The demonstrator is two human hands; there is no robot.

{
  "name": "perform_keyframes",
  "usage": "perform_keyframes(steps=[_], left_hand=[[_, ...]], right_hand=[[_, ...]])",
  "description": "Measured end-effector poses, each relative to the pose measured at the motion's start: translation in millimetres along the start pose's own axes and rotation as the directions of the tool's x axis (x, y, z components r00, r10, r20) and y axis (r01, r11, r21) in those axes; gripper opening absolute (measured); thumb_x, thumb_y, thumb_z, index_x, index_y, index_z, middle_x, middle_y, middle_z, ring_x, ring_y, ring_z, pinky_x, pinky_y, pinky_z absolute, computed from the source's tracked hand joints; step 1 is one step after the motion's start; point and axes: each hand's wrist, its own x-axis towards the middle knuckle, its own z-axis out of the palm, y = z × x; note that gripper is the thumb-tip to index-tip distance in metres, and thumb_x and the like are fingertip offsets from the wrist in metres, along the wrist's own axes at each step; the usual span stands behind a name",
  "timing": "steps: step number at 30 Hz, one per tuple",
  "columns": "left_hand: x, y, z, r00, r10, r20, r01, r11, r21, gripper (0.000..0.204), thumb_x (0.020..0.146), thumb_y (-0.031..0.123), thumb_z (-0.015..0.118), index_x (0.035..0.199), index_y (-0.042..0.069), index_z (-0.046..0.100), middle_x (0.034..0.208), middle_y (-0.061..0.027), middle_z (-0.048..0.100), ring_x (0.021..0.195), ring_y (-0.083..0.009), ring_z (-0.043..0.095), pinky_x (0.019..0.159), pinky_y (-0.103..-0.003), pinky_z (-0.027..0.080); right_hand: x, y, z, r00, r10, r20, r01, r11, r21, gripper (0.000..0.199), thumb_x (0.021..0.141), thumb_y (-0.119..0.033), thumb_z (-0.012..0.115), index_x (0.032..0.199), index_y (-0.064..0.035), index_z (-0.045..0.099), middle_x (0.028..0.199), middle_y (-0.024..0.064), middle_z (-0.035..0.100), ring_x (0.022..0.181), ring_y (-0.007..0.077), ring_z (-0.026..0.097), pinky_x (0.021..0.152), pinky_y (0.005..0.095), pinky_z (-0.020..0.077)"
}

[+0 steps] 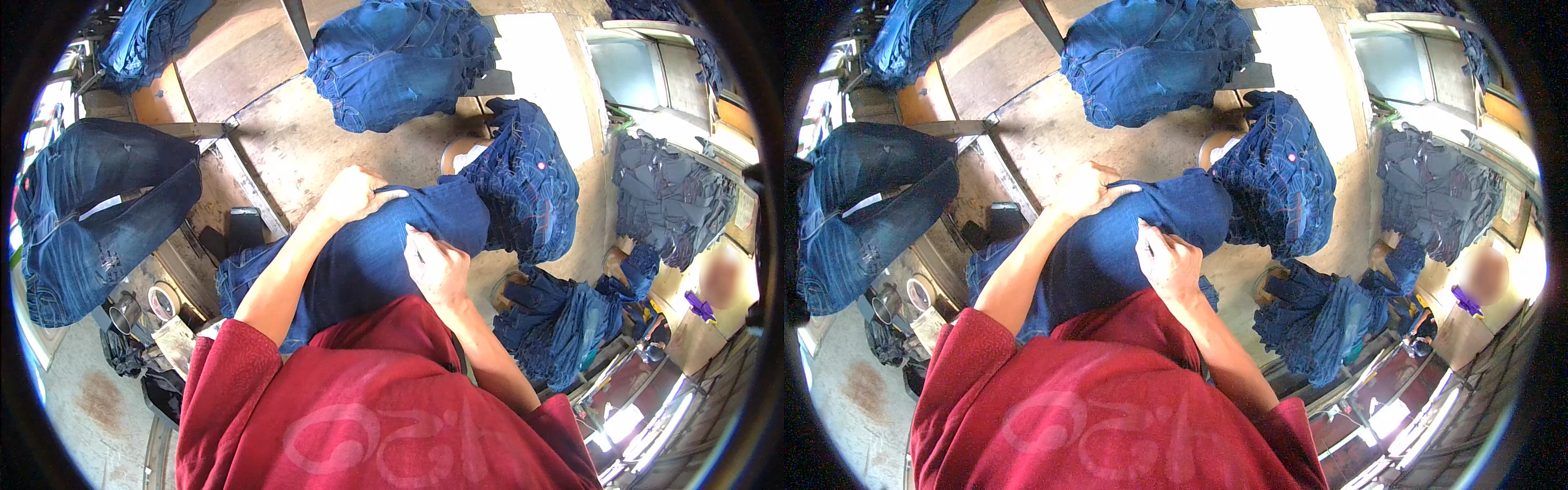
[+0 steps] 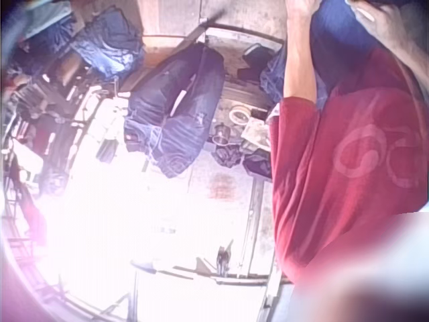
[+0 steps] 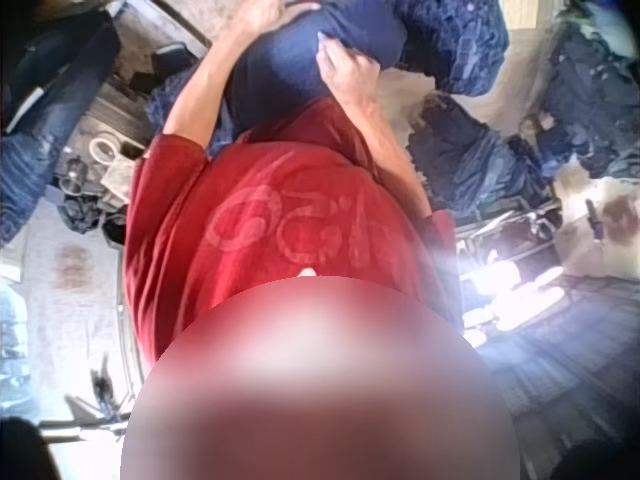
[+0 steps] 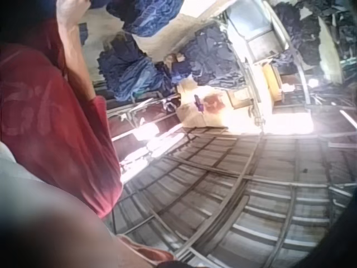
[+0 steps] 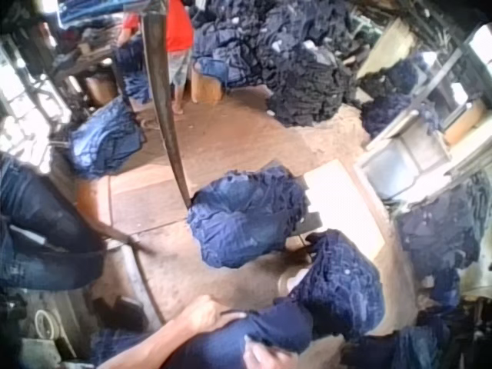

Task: The person repeatedly picks up pairs of jeans from a pile, lays them on a table, and uses a white marker to draw lines on the fabric. After marking, the jeans are placed back on the pile. The process is repeated for multiple pairs.

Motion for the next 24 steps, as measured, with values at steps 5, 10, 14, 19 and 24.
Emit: perform_keyframes(steps=[5,10,14,19,24], left_hand=[[-1,0,0,0.999,0.032,-0.027,-0.031,0.998,0.056,0.048,0.097,0.042,0.082,0.069,0.004,0.075,0.067,-0.0181,0.069,0.063,-0.0396,0.07,0.061,-0.046,0.056],[-2,-2,3,0.999,-0.009,0.033,0.005,0.994,0.106,0.045,0.1,0.051,0.076,0.084,0.011,0.085,0.073,-0.0106,0.072,0.066,-0.0361,0.073,0.062,-0.045,0.059],[-3,-5,3,0.999,-0.003,0.032,0.001,0.997,0.074,0.044,0.098,0.046,0.079,0.08,0.007,0.083,0.072,-0.0152,0.072,0.067,-0.0377,0.072,0.065,-0.046,0.058],[1,3,0,0.988,-0.118,0.096,0.11,0.99,0.086,0.054,0.1,0.058,0.073,0.079,0.008,0.082,0.076,-0.0164,0.074,0.073,-0.0372,0.074,0.071,-0.047,0.059],[-10,24,-40,0.889,-0.379,0.258,0.358,0.925,0.127,0.058,0.099,0.069,0.066,0.097,0.014,0.085,0.09,-0.0144,0.08,0.085,-0.0327,0.078,0.079,-0.045,0.061]], right_hand=[[-2,-5,-8,0.989,0.075,0.124,-0.068,0.996,-0.057,0.004,0.095,-0.008,0.077,0.098,-0.0086,0.078,0.077,0.0099,0.075,0.059,0.0252,0.073,0.055,0.0376,0.0571],[3,0,1,0.998,-0.019,-0.065,0.02,1.0,0.011,0.004,0.096,-0.014,0.077,0.099,-0.0144,0.074,0.067,0.0072,0.071,0.052,0.0237,0.07,0.048,0.0394,0.055],[1,-1,-1,0.995,0.04,0.088,-0.028,0.99,-0.138,0.01,0.094,-0.016,0.079,0.104,-0.0147,0.076,0.071,0.0087,0.073,0.056,0.0262,0.073,0.052,0.0412,0.058],[-6,9,-14,0.963,0.23,0.142,-0.238,0.97,0.046,0.015,0.098,-0.013,0.074,0.113,-0.0121,0.076,0.078,0.0119,0.077,0.07,0.0315,0.078,0.063,0.0409,0.0629],[-33,78,-44,0.672,0.723,-0.164,-0.549,0.634,0.546,0.02,0.112,-0.021,0.064,0.119,-0.0042,0.059,0.083,0.0041,0.064,0.073,0.0144,0.065,0.058,0.0316,0.0578]])
